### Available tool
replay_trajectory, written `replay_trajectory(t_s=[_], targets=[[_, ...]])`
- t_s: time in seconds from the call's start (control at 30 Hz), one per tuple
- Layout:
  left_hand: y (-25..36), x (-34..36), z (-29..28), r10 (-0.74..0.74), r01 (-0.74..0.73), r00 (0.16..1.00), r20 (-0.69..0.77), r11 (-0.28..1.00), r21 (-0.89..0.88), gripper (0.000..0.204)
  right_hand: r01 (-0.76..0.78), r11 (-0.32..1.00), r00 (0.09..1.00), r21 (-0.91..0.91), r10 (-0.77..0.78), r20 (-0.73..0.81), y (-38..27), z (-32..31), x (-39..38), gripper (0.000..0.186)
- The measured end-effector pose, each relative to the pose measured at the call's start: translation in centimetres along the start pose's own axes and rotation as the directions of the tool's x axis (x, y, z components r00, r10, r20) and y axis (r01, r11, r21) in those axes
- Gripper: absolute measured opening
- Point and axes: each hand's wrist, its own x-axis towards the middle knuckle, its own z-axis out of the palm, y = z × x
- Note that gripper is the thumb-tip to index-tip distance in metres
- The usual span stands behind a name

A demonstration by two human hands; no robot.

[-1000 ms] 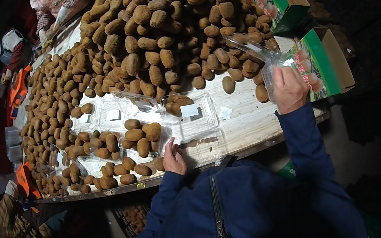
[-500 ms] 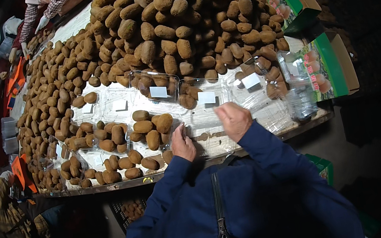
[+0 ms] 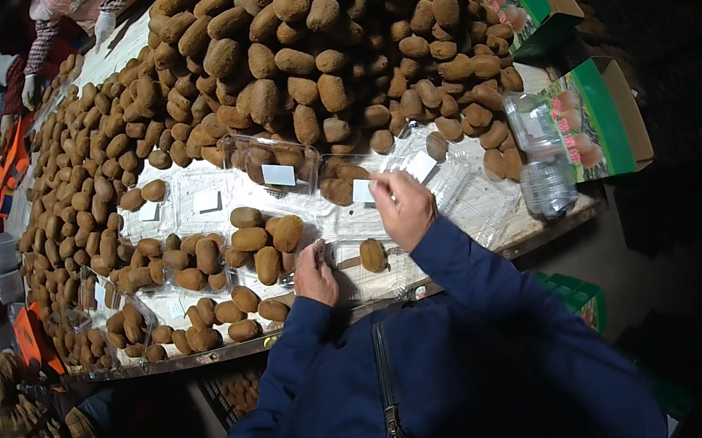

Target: The person repeatedly picks kiwis from a large pile on a table and places them into clear plastic containers. They arrange the fruit inside each container, then set the filled containers aside and continue with the next one.

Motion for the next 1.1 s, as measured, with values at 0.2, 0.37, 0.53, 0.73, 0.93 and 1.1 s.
replay_trajectory(t_s=[0.2, 0.37, 0.53, 0.73, 0.93, 1.1], targets=[[0.4, -1.1, 0.8, -0.047, 0.046, 0.998, -0.031, 0.999, -0.017, 0.035, -0.065, 0.987, 0.995, -0.149, 0.053, -0.085, 2.2, 4.9, 10.0, 0.069], [0.6, -1.0, 1.5, -0.075, 0.069, 0.993, -0.093, 0.996, -0.064, 0.036, -0.078, 0.987, 0.994, -0.141, 0.066, -0.089, 3.6, 8.5, 12.7, 0.064], [1.0, -0.7, 2.2, -0.094, 0.086, 0.990, -0.102, 0.993, -0.082, 0.036, -0.138, 0.984, 0.990, -0.110, 0.134, -0.041, 6.7, 6.4, 11.9, 0.043], [0.9, -0.5, 2.6, -0.136, 0.119, 0.984, -0.116, 0.982, -0.145, 0.033, -0.546, 0.779, 0.838, 0.309, 0.501, 0.219, 6.9, 2.5, 10.5, 0.030], [0.9, -0.4, 2.6, -0.169, 0.153, 0.977, -0.131, 0.981, -0.121, 0.033, -0.385, 0.897, 0.880, 0.220, 0.284, 0.382, 4.1, -4.4, 3.8, 0.033], [1.0, -0.2, 2.8, -0.169, 0.152, 0.977, -0.128, 0.980, -0.130, 0.031, -0.226, 0.967, 0.845, -0.120, 0.256, 0.469, 2.7, -4.0, 2.4, 0.043]])
